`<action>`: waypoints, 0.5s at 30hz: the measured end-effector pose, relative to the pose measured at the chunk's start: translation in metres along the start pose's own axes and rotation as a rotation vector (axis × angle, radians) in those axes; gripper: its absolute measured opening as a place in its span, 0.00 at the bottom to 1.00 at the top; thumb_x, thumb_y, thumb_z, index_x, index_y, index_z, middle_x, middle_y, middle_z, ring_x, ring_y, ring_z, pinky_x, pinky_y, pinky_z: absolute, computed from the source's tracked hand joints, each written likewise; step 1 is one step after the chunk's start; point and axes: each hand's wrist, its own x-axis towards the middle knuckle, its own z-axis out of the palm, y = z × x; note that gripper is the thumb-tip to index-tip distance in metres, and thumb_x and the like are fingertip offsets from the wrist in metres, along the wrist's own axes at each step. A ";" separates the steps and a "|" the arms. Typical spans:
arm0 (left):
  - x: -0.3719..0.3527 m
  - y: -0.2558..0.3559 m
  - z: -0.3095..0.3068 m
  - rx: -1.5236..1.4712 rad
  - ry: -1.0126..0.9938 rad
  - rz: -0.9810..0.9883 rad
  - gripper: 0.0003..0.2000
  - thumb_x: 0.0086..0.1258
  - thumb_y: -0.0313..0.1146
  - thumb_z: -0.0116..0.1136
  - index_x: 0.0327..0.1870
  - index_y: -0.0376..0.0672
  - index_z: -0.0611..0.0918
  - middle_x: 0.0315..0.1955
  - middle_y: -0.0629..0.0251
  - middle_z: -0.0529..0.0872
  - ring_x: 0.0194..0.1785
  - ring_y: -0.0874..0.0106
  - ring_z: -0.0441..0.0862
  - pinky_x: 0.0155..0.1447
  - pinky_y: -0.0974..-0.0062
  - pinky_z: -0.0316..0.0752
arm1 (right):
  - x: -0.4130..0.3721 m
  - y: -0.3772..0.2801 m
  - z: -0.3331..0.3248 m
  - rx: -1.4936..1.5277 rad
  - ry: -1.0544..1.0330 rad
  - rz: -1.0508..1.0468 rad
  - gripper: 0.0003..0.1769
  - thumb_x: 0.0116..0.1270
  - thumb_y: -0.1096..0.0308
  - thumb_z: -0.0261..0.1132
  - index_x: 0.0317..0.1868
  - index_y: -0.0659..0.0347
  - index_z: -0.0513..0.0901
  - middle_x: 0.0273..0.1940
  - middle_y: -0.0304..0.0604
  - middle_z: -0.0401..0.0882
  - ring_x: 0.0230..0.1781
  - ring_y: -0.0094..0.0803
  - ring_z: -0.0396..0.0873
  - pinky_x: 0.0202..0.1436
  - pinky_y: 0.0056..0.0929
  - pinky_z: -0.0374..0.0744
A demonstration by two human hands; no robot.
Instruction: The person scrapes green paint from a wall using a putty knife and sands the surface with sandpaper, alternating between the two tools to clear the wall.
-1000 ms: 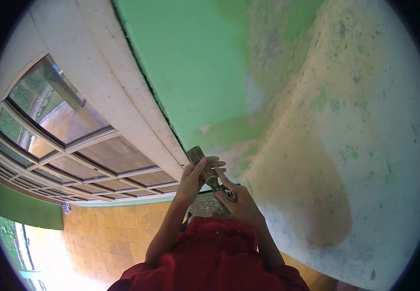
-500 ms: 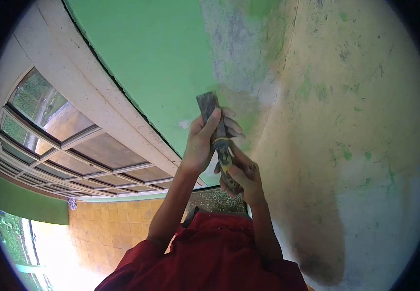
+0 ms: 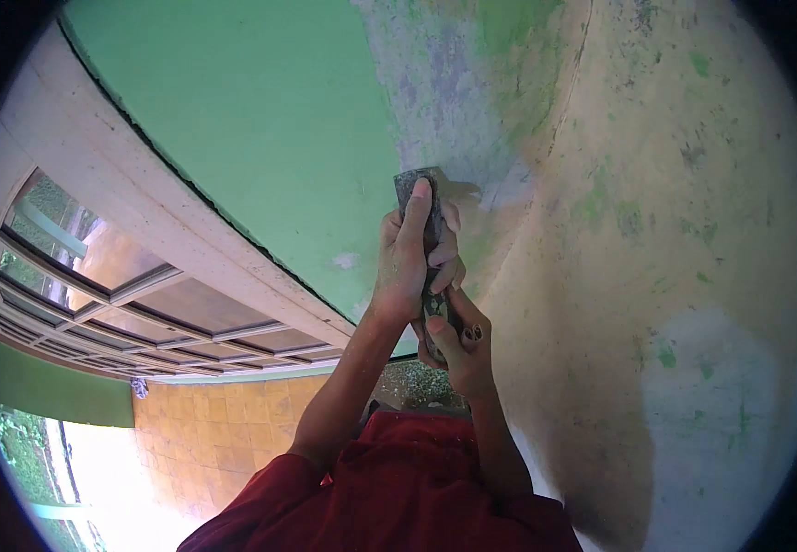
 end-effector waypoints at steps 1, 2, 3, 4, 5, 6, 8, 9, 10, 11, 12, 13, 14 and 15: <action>0.000 0.000 0.001 -0.004 -0.001 0.005 0.26 0.82 0.56 0.41 0.30 0.43 0.76 0.11 0.75 0.62 0.07 0.79 0.57 0.15 0.76 0.59 | 0.001 -0.001 0.000 -0.001 0.000 0.003 0.29 0.74 0.57 0.61 0.65 0.68 0.67 0.31 0.43 0.74 0.20 0.18 0.67 0.15 0.17 0.63; 0.001 0.002 0.002 -0.006 0.002 0.005 0.26 0.82 0.56 0.41 0.30 0.43 0.76 0.11 0.75 0.62 0.07 0.79 0.57 0.15 0.76 0.59 | 0.002 -0.006 0.001 -0.027 0.001 -0.009 0.28 0.74 0.57 0.61 0.64 0.68 0.68 0.31 0.42 0.74 0.20 0.18 0.67 0.15 0.17 0.63; 0.001 0.004 0.004 -0.045 0.007 -0.012 0.25 0.82 0.56 0.41 0.30 0.43 0.75 0.11 0.75 0.61 0.07 0.80 0.57 0.14 0.76 0.58 | 0.002 -0.010 0.002 -0.051 0.005 -0.024 0.27 0.74 0.57 0.61 0.63 0.69 0.69 0.30 0.42 0.74 0.20 0.18 0.67 0.15 0.17 0.63; 0.002 0.005 0.007 -0.087 0.011 -0.028 0.25 0.82 0.55 0.41 0.29 0.44 0.74 0.11 0.76 0.61 0.07 0.80 0.57 0.14 0.76 0.57 | 0.002 -0.013 0.002 -0.052 0.005 -0.022 0.27 0.74 0.57 0.61 0.63 0.69 0.69 0.30 0.42 0.74 0.20 0.18 0.67 0.15 0.17 0.63; 0.002 0.006 0.008 -0.088 0.010 -0.031 0.25 0.82 0.55 0.41 0.29 0.44 0.74 0.11 0.76 0.61 0.07 0.80 0.57 0.14 0.76 0.57 | 0.000 -0.015 0.003 -0.041 0.015 -0.031 0.26 0.75 0.60 0.60 0.64 0.69 0.69 0.31 0.40 0.75 0.19 0.18 0.67 0.16 0.17 0.63; 0.001 0.006 0.009 -0.093 0.003 -0.020 0.25 0.82 0.56 0.42 0.29 0.44 0.74 0.11 0.76 0.60 0.07 0.80 0.56 0.14 0.77 0.55 | 0.000 -0.016 0.003 -0.028 0.027 -0.039 0.25 0.75 0.63 0.59 0.65 0.70 0.69 0.31 0.38 0.76 0.18 0.17 0.67 0.17 0.17 0.64; 0.003 0.002 0.006 -0.101 0.003 -0.023 0.25 0.82 0.56 0.42 0.28 0.44 0.74 0.11 0.76 0.60 0.07 0.80 0.56 0.14 0.77 0.54 | 0.002 -0.015 0.003 -0.030 0.042 -0.020 0.24 0.75 0.63 0.59 0.65 0.70 0.69 0.31 0.38 0.76 0.19 0.17 0.67 0.18 0.17 0.64; 0.004 -0.001 0.003 -0.094 -0.002 -0.026 0.25 0.82 0.56 0.43 0.28 0.44 0.73 0.11 0.76 0.60 0.07 0.81 0.56 0.13 0.78 0.53 | 0.000 -0.013 0.004 -0.032 0.052 -0.003 0.23 0.75 0.64 0.59 0.64 0.69 0.70 0.31 0.38 0.76 0.19 0.17 0.67 0.18 0.17 0.65; 0.004 -0.003 0.001 -0.086 -0.007 -0.026 0.25 0.81 0.55 0.43 0.28 0.44 0.73 0.11 0.76 0.61 0.07 0.81 0.55 0.13 0.78 0.52 | -0.004 -0.011 0.006 -0.031 0.057 0.008 0.23 0.75 0.64 0.59 0.64 0.69 0.70 0.31 0.38 0.76 0.19 0.17 0.67 0.18 0.17 0.65; 0.005 -0.001 0.001 -0.087 -0.005 -0.023 0.25 0.81 0.55 0.43 0.28 0.44 0.73 0.11 0.76 0.61 0.07 0.81 0.55 0.13 0.78 0.52 | -0.004 -0.009 0.009 -0.044 0.097 0.015 0.25 0.74 0.60 0.61 0.63 0.69 0.70 0.30 0.39 0.76 0.18 0.17 0.66 0.17 0.17 0.63; 0.005 0.002 0.001 -0.071 0.008 -0.049 0.25 0.81 0.55 0.44 0.27 0.44 0.73 0.12 0.76 0.61 0.07 0.81 0.55 0.13 0.78 0.52 | -0.002 -0.009 0.010 -0.059 0.131 0.021 0.28 0.72 0.56 0.63 0.62 0.68 0.70 0.29 0.41 0.75 0.17 0.17 0.65 0.15 0.17 0.61; 0.004 0.004 0.002 -0.056 0.023 -0.080 0.25 0.81 0.55 0.45 0.27 0.44 0.73 0.12 0.76 0.61 0.08 0.81 0.56 0.13 0.79 0.52 | 0.003 -0.011 0.010 -0.060 0.126 0.023 0.28 0.72 0.56 0.63 0.62 0.68 0.70 0.29 0.41 0.75 0.17 0.17 0.65 0.15 0.17 0.61; 0.008 0.012 0.006 -0.057 0.021 -0.077 0.25 0.81 0.55 0.45 0.27 0.44 0.73 0.12 0.76 0.61 0.08 0.81 0.56 0.13 0.79 0.52 | 0.010 -0.013 0.010 -0.090 0.124 -0.002 0.28 0.72 0.56 0.63 0.62 0.68 0.70 0.29 0.40 0.76 0.17 0.17 0.65 0.15 0.18 0.61; 0.015 0.023 0.013 -0.020 0.025 -0.002 0.25 0.81 0.56 0.45 0.26 0.44 0.72 0.12 0.76 0.62 0.08 0.82 0.56 0.13 0.79 0.51 | 0.013 -0.016 0.009 -0.121 0.121 -0.026 0.27 0.72 0.57 0.63 0.62 0.68 0.71 0.28 0.40 0.76 0.16 0.17 0.65 0.15 0.18 0.60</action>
